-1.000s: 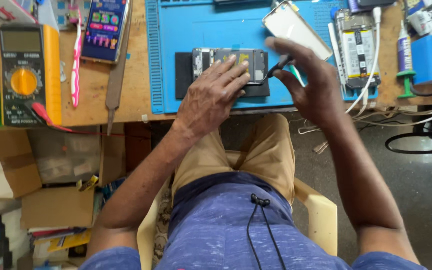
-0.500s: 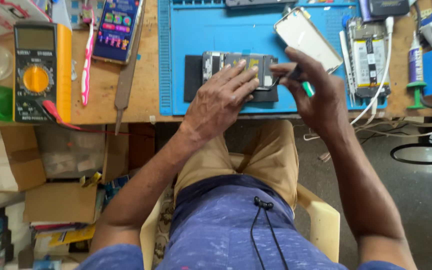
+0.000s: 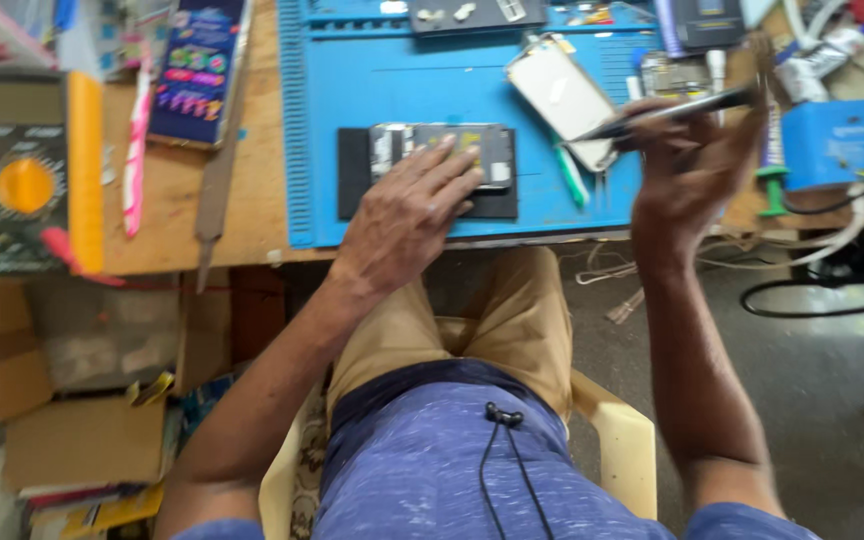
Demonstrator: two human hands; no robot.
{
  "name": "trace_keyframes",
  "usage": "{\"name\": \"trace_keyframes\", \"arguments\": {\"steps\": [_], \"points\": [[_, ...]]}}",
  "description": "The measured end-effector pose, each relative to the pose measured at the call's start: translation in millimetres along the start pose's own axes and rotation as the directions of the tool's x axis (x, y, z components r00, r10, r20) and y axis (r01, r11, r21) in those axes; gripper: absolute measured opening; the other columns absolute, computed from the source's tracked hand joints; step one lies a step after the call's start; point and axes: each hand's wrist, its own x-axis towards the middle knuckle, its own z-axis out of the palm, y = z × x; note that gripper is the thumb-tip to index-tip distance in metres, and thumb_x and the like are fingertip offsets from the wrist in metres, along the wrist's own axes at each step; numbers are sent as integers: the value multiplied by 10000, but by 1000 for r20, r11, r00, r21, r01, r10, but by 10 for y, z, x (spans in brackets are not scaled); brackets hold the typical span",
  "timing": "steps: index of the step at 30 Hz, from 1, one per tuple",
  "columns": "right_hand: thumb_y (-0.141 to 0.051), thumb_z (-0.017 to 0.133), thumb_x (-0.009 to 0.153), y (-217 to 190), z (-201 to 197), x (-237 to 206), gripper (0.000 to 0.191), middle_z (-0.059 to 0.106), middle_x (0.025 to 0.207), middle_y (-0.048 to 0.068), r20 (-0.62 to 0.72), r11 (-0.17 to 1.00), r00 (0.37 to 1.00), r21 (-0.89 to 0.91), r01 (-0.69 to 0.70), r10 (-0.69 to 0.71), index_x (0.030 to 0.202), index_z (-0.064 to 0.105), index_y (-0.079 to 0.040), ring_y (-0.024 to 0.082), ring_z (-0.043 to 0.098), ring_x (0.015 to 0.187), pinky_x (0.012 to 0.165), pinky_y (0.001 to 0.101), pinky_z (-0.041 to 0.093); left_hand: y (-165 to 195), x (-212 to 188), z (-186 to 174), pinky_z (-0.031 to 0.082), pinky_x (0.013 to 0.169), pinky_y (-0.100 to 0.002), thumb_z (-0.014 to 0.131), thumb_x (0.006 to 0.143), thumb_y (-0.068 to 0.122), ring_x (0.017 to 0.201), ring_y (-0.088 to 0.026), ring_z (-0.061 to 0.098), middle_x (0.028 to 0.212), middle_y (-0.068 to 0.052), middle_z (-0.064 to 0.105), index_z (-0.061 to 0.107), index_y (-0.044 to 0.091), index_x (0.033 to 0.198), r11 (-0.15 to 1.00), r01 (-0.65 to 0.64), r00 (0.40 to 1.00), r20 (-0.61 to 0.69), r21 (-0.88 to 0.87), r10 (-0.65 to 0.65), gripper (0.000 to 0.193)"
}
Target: The person works on a disassembled smartphone placed on a repair mat, using a screwdriver-like hand tool to pry and work on the phone's internal components. They steady the phone with one hand while manipulating parts, occasionally repositioning the device and reaching for small components on the mat.
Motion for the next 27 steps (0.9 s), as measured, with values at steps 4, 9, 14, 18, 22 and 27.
{"name": "trace_keyframes", "arguments": {"steps": [4,9,14,18,22,27], "points": [[16,623,1215,235,-160,-38,673,735,1240,164,-197,960,962,244,-140,190,1639,139,-179,221,780,1011,865,321,683,53,6,-35,351,1226,-497,667,1003,189,1434,-323,486,1480,-93,595,659,70,1343,1000,14,1000,1,-7,-14,360],[70,603,1260,477,-85,-167,678,741,1221,213,-240,988,964,125,-88,117,1661,128,-199,251,742,1064,942,299,662,68,0,-61,321,1247,-515,678,1001,201,1483,-311,440,1499,-81,591,649,98,1372,999,48,997,-64,4,-48,386],[57,593,1248,525,-117,-206,671,710,1195,180,-231,982,959,123,-141,166,1669,128,-180,229,742,1067,943,281,656,68,6,-25,326,1252,-518,675,1015,237,1495,-288,430,1494,-65,593,641,112,1382,997,72,994,-88,22,-70,390],[24,605,1277,480,-93,-216,634,723,1177,170,-209,983,962,86,-161,176,1664,147,-183,222,741,1058,960,297,653,63,-7,-1,322,1251,-519,670,1017,253,1493,-284,427,1497,-59,594,640,121,1386,996,83,994,-79,33,-80,393],[20,588,1257,430,-75,-191,640,715,1192,175,-207,978,960,136,-161,187,1659,138,-194,236,751,1078,953,323,666,59,-12,24,310,1260,-518,665,1020,266,1491,-281,427,1500,-56,592,638,127,1388,996,84,994,-71,33,-82,394],[-27,616,1256,344,-50,-155,638,737,1208,199,-233,958,945,223,-179,231,1626,124,-192,247,761,1052,924,328,665,46,-12,25,297,1257,-520,658,1018,274,1494,-285,418,1507,-60,584,630,118,1407,995,82,996,-42,48,-80,420]]}}
